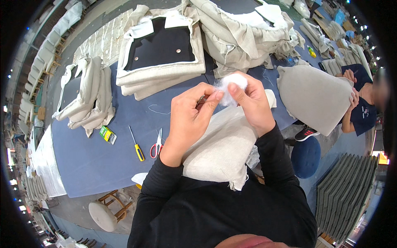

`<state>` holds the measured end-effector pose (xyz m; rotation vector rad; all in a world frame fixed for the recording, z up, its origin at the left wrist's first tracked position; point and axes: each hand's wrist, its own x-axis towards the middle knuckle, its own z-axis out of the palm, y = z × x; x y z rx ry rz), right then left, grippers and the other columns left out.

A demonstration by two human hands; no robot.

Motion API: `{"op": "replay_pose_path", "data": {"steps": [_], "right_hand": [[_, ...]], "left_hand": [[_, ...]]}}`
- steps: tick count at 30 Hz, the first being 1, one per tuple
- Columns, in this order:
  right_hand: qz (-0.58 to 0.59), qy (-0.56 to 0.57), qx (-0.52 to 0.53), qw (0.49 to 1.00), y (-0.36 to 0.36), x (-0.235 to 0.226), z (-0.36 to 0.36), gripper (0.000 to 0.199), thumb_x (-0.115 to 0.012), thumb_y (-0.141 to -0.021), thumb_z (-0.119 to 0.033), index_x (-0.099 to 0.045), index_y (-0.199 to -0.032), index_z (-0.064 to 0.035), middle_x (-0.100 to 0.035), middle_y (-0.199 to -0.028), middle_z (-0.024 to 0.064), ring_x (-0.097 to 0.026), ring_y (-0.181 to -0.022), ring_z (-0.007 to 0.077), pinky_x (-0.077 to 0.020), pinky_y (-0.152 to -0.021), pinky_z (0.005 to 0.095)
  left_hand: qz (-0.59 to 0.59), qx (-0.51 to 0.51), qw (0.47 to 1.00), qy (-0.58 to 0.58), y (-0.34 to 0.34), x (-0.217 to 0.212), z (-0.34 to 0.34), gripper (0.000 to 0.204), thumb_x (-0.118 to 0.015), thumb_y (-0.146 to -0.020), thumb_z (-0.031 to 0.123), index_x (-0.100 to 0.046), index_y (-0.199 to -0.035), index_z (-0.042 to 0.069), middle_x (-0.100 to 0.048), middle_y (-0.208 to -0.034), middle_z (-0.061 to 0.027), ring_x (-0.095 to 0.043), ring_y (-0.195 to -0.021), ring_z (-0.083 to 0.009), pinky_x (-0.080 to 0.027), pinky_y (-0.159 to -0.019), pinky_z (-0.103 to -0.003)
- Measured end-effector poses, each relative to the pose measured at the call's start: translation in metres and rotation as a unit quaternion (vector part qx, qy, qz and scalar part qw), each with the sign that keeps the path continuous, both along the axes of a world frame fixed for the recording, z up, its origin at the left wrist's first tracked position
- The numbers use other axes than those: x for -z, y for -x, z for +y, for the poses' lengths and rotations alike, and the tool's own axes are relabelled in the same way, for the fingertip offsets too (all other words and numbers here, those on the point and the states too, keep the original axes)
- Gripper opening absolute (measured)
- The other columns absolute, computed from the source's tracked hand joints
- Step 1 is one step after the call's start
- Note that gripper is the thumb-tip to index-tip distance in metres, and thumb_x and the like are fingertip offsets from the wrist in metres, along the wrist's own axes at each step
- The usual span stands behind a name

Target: The person stuffs a beige fabric cushion cover with white poly-fil batting using a metal tool to push the material inside. After filling the cushion, the person uses a staple gun to secure the fabric edges to the cushion base.

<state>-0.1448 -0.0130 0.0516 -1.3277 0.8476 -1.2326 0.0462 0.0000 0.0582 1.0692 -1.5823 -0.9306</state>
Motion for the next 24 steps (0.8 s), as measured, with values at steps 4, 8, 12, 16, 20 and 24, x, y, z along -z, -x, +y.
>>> {"op": "replay_pose_path", "data": {"steps": [4,8,12,16,20,24], "right_hand": [[0.013,0.016,-0.014,1.000,0.000,0.001,-0.003,0.024,-0.074,-0.105,-0.025,-0.072,-0.109,-0.0012,-0.066,-0.086,-0.0045,-0.055,-0.075,0.0020,-0.0427,-0.063,0.0204],[0.060,0.009,0.035,0.998,-0.002,-0.005,-0.003,0.023,-0.074,-0.105,-0.024,-0.074,-0.105,-0.0013,-0.065,-0.080,-0.0044,-0.054,-0.068,0.0020,-0.0412,-0.059,0.0208],[-0.167,-0.049,0.166,0.971,-0.007,0.011,-0.020,0.023,-0.070,-0.107,-0.025,-0.075,-0.106,-0.0028,-0.069,-0.081,-0.0013,-0.056,-0.062,0.0041,-0.0413,-0.055,0.0208],[-0.213,-0.030,0.168,0.962,0.007,0.016,-0.035,0.020,-0.068,-0.108,-0.021,-0.072,-0.110,-0.0019,-0.073,-0.089,0.0033,-0.065,-0.069,0.0091,-0.0475,-0.060,0.0225],[-0.097,-0.022,0.049,0.994,-0.021,-0.004,-0.018,0.010,-0.062,-0.102,-0.003,-0.069,-0.108,-0.0001,-0.075,-0.105,0.0085,-0.067,-0.078,0.0123,-0.0518,-0.067,0.0252],[-0.094,0.066,0.064,0.991,-0.012,0.015,-0.029,0.026,-0.052,-0.082,0.009,-0.067,-0.100,-0.0025,-0.070,-0.108,0.0040,-0.064,-0.091,0.0110,-0.0514,-0.075,0.0255]], "left_hand": [[-0.041,0.013,0.999,-0.025,-0.002,-0.003,0.000,0.021,-0.077,-0.099,0.019,-0.071,-0.093,0.000,-0.060,-0.069,-0.0091,-0.052,-0.060,-0.0130,-0.042,-0.057,-0.032],[-0.063,0.017,0.995,0.080,-0.003,0.002,0.001,0.021,-0.074,-0.100,0.018,-0.069,-0.090,-0.001,-0.057,-0.068,-0.0091,-0.052,-0.058,-0.0146,-0.041,-0.056,-0.032],[0.059,0.032,0.989,0.135,-0.014,0.014,0.009,0.026,-0.071,-0.103,0.016,-0.066,-0.084,-0.001,-0.058,-0.068,-0.0070,-0.052,-0.060,-0.0136,-0.040,-0.058,-0.030],[0.179,0.000,0.982,0.060,-0.017,0.019,0.011,0.027,-0.068,-0.107,0.016,-0.066,-0.086,-0.001,-0.061,-0.071,-0.0019,-0.050,-0.063,-0.0081,-0.040,-0.060,-0.026],[0.133,-0.037,0.989,-0.056,-0.021,0.023,0.003,0.023,-0.070,-0.107,0.018,-0.070,-0.094,-0.001,-0.063,-0.078,0.0028,-0.049,-0.070,-0.0020,-0.039,-0.062,-0.022],[0.133,-0.067,0.987,-0.058,-0.019,0.015,0.003,0.018,-0.072,-0.105,0.016,-0.075,-0.106,-0.002,-0.068,-0.086,0.0022,-0.053,-0.075,-0.0008,-0.041,-0.064,-0.020]]}}
